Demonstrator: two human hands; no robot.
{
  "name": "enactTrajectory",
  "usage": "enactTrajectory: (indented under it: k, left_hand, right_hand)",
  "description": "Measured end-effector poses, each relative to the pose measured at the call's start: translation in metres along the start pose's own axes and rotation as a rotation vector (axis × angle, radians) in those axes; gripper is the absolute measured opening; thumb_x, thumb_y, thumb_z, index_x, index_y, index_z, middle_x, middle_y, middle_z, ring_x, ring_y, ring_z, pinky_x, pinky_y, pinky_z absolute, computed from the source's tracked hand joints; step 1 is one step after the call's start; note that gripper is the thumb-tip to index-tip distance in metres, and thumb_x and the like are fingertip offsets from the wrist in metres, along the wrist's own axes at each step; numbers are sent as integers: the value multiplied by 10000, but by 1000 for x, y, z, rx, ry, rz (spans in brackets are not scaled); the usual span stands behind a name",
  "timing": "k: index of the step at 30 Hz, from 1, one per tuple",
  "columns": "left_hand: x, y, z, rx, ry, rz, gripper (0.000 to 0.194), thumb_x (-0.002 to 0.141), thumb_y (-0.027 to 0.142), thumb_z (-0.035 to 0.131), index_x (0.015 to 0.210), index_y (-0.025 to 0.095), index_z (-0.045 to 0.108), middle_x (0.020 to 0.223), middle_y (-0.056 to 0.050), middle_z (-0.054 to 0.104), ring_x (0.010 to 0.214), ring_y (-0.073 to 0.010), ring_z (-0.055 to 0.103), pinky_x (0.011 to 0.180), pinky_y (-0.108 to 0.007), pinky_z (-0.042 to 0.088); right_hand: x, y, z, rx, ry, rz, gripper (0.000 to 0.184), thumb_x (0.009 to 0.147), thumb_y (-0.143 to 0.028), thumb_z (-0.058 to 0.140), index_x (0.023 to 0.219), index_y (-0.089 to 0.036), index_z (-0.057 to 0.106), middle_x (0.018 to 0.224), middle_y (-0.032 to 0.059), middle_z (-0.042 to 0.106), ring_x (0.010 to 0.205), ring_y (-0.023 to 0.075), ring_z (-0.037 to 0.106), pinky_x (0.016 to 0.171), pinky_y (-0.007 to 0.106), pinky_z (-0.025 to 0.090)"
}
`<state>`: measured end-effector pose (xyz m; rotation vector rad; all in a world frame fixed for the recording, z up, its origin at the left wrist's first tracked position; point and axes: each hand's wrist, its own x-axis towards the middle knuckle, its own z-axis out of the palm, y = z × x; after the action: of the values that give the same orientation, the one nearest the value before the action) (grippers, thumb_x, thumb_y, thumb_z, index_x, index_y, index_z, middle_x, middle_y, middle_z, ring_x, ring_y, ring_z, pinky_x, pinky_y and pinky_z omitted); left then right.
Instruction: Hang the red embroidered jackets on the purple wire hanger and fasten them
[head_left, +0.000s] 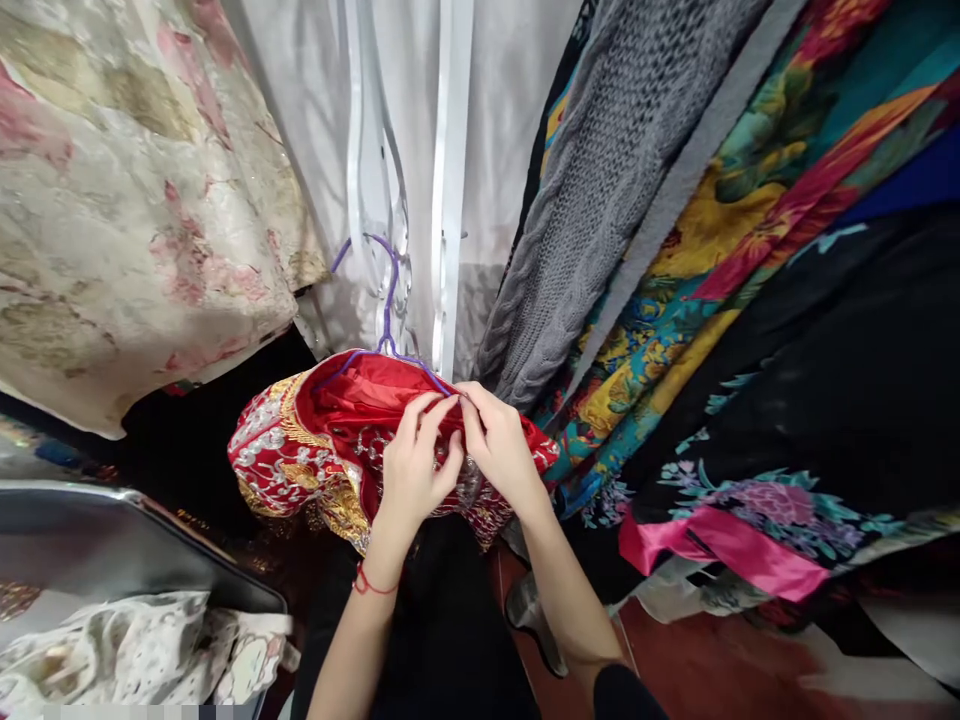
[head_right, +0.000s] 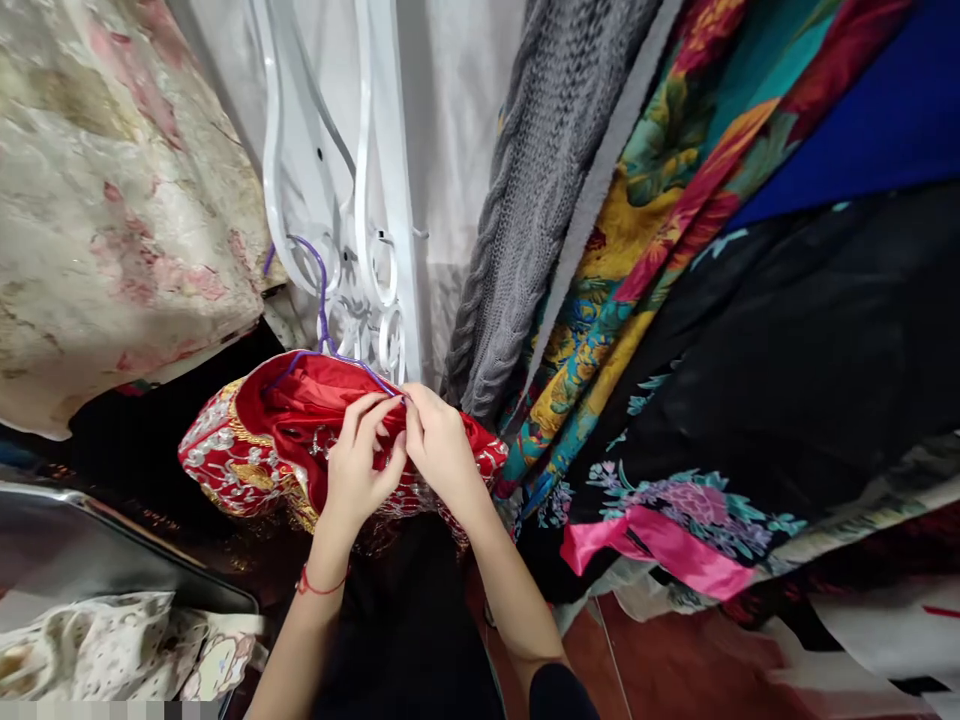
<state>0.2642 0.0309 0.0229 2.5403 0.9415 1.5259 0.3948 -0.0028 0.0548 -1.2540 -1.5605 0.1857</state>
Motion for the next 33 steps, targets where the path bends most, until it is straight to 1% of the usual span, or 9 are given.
enactTrajectory:
  k: [3,7,12,16,20,24,28,31,33]
  left_hand:
    - [7,0,2,2,23,-16,339,909,217,568,1248,194,577,1161,-90,629,744,-109,638,591,-208,505]
    - [11,2,4,-27,40,6,282,933,206,536,1211,187,583,981,-54,659,745,-121,607,661,-227,500]
    - [11,3,2,3,-30,-23,289,953,227,526,1237,202,576,925,-21,649,693,-100,574,634,-204,454]
    - [10,4,0,32,-33,-46,296,958,237,528,1248,213,581,886,-3,641,636,-80,548,580,-186,411]
    - [9,6,3,49,-13,-42,276,952,228,527,1217,205,601,845,3,646,602,-78,536,592,-191,416]
    - [7,10,2,89,-5,-52,307,953,221,516,1249,217,599,874,-6,658,623,-86,562,601,-192,424]
    - [12,13,-7,143,-110,-48,318,976,314,510,1271,230,593,862,-1,651,641,-92,596,570,-188,406]
    - [21,17,-15,235,-214,-38,358,987,411,490,1284,237,591,880,-10,674,643,-108,625,534,-201,379]
    - [27,21,-19,306,-279,-36,422,968,484,502,1307,244,581,916,-25,696,656,-132,647,519,-216,365]
  right_hand:
    - [4,-3,-10,29,-73,16,249,987,-162,370,1015,-186,616,894,39,660,809,157,638,780,258,461]
    - [10,-5,-25,17,-186,36,251,986,-151,383,1027,-185,628,893,27,681,786,146,643,769,247,448]
    - [21,-1,-41,-25,-323,-18,254,984,-138,412,1014,-198,657,880,7,701,767,129,649,764,231,436]
    - [26,2,-47,-52,-364,-48,254,974,-127,435,1025,-195,675,891,18,710,780,133,657,761,233,436]
    - [26,3,-47,-74,-373,-55,269,974,-117,429,1038,-201,676,895,22,713,811,141,660,770,238,439]
    - [26,3,-47,-100,-391,-56,271,980,-117,412,1040,-185,668,900,30,708,808,137,649,768,232,432]
    - [29,5,-50,-99,-414,-47,278,978,-119,406,1029,-174,674,865,26,701,741,127,621,751,230,427]
    - [35,11,-55,-54,-467,-101,279,969,-122,415,1049,-168,678,926,31,716,797,131,639,798,232,437]
    - [38,16,-58,-24,-491,-132,267,963,-134,430,1051,-166,680,972,34,725,856,139,652,841,239,441]
